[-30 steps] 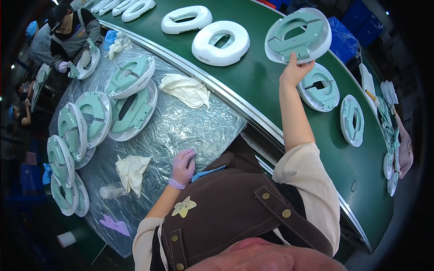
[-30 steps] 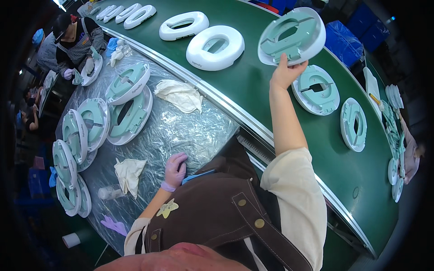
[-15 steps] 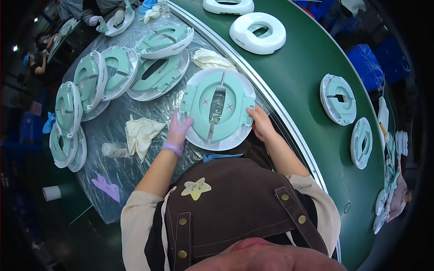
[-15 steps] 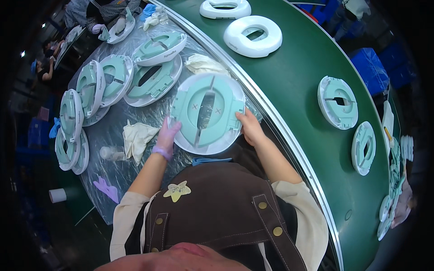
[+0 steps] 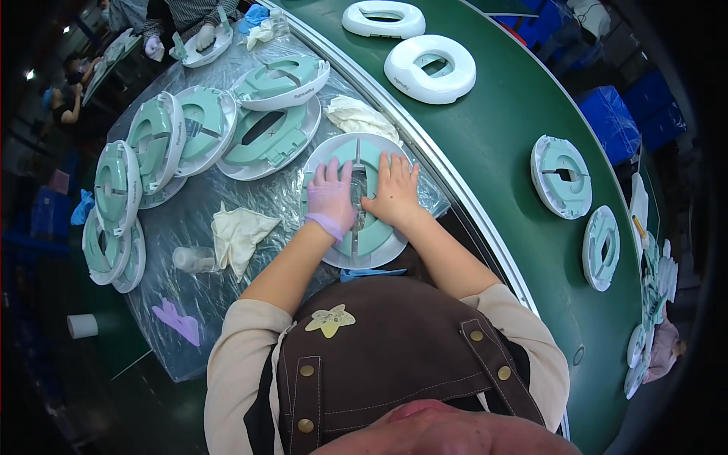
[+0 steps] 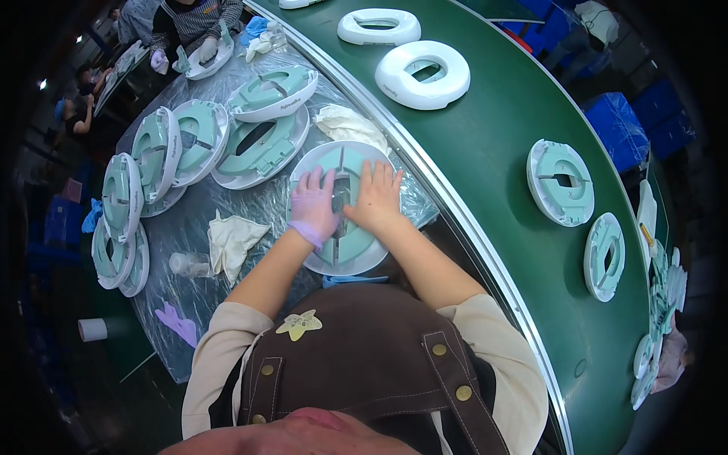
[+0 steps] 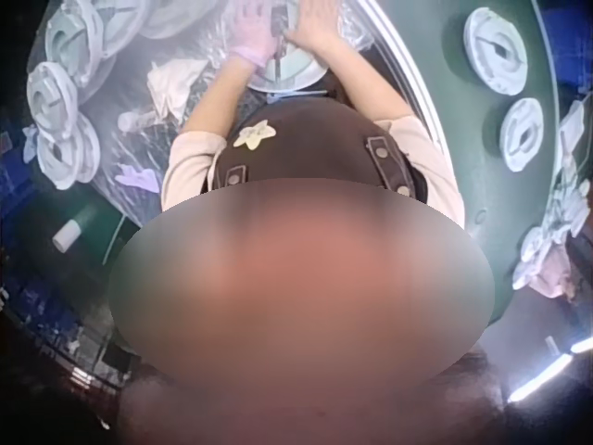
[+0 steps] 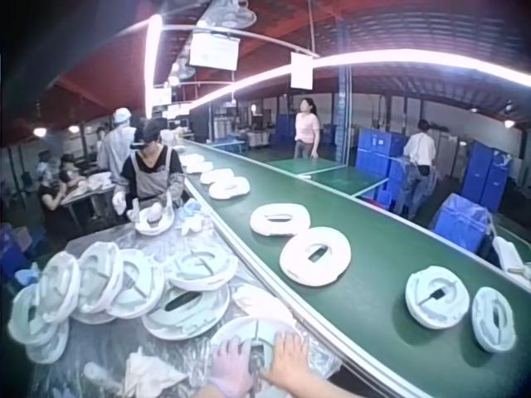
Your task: Assembling and wiping down plastic infant toilet seats on a conveyor belt in a factory.
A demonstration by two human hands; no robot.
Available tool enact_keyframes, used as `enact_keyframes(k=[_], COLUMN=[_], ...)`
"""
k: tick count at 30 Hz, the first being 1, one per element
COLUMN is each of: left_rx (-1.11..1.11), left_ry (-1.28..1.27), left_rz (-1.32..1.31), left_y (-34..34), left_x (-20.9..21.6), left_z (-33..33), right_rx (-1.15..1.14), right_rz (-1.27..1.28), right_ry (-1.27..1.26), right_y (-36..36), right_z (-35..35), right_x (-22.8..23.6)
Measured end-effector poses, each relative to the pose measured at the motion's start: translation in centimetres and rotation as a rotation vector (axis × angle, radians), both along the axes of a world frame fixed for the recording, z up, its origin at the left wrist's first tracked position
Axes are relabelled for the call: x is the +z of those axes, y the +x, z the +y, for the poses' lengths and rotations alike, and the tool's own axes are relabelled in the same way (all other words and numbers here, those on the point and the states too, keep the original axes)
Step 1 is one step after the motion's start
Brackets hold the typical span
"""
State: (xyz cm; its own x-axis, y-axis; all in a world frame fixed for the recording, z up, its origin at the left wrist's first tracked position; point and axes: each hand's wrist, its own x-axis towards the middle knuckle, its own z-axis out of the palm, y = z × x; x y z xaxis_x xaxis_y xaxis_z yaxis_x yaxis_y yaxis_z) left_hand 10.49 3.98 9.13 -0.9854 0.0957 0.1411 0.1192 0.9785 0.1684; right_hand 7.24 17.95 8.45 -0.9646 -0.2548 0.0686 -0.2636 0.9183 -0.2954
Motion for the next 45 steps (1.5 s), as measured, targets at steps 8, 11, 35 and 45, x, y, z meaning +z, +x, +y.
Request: enact_keyframes(k=[8,11,35,45], left_rx=[0.048,-0.021,0.386,-0.004], left_ry=[0.224,0.600,0.222,1.430], left_rz=[0.112,0.153,0.173,0.419], left_y=[-1.0,-1.0,9.1,1.4], left_x=[-0.7,-0.5,-7.5,5.4], left_z=[-0.9,-3.9,-18.3,-10.7], right_rx=[-0.013,0.013,0.267,0.401], right_rz=[0.032,0.037,-0.261,-0.233], right_ry=[-0.084,-0.117,-1.370,-1.290], right_y=[0.1,0.0,2.2,2.5], right_z=[0.1,0.7,6.2,5.8], right_x=[-0.7,-0.8,3.8,4.2])
